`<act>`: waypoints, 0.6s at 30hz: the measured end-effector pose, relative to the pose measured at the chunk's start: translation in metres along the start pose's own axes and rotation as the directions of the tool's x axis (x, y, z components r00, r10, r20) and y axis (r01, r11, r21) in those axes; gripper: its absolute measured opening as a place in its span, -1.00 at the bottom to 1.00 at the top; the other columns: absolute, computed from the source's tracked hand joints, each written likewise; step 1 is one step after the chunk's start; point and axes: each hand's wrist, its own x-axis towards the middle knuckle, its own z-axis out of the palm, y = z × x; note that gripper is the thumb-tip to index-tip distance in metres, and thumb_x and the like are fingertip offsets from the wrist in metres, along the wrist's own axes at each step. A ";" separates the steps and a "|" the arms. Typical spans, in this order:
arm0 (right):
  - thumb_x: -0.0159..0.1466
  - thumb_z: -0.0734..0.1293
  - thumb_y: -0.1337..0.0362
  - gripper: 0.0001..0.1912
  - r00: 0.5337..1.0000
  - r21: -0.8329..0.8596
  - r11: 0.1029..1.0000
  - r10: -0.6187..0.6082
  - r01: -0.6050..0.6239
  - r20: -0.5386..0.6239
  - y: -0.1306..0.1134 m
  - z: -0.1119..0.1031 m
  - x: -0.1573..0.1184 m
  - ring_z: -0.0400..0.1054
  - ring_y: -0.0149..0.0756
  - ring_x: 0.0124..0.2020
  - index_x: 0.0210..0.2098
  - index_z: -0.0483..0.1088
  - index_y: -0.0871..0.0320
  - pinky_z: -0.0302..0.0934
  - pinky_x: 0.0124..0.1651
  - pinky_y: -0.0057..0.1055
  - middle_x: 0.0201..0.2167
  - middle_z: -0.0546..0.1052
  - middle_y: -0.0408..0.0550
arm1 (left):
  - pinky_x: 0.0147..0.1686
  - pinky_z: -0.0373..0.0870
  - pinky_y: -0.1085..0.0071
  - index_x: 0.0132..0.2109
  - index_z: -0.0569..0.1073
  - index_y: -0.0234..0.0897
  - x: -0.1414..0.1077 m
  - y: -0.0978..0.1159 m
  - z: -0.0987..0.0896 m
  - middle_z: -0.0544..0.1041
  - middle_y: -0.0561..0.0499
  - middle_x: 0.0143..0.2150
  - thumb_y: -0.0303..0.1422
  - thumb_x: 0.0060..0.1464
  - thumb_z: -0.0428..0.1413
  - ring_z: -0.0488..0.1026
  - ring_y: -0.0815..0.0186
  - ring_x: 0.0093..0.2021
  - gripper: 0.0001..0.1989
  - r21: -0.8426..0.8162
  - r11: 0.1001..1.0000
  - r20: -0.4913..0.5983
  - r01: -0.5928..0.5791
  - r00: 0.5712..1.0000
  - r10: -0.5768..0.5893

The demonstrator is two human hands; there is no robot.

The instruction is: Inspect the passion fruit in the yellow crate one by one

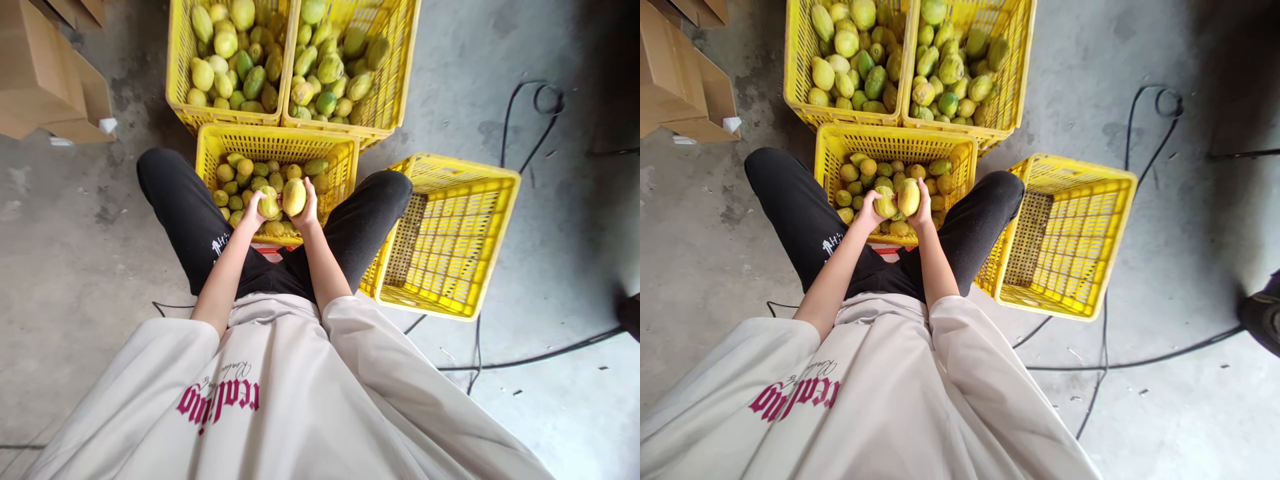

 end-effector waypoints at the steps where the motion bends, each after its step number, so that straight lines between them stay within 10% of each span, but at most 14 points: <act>1: 0.43 0.59 -0.44 -0.39 1.000 -0.006 1.000 -0.019 0.019 -0.013 0.000 -0.001 0.001 0.78 0.09 0.21 -0.21 0.46 -0.07 0.84 0.18 0.00 -0.27 0.68 -0.08 | 0.19 0.94 0.07 0.24 0.68 -0.17 0.000 0.000 0.000 0.77 -0.10 -0.11 -0.40 0.60 0.17 0.88 -0.07 0.22 -0.76 -0.012 1.000 -0.001 0.004 1.000 -0.004; 18: 0.58 0.52 -0.21 -0.59 0.988 0.019 0.997 0.075 -0.073 -0.138 0.001 0.000 -0.003 0.79 -0.02 0.20 -0.17 0.46 -0.08 0.83 0.18 -0.16 -0.27 0.71 -0.13 | 0.04 0.97 -0.31 0.28 0.66 -0.20 0.012 0.006 -0.011 0.69 -0.17 -0.10 -0.36 0.46 0.37 0.85 -0.29 0.16 -0.68 -0.053 0.998 -0.018 0.045 0.999 -0.046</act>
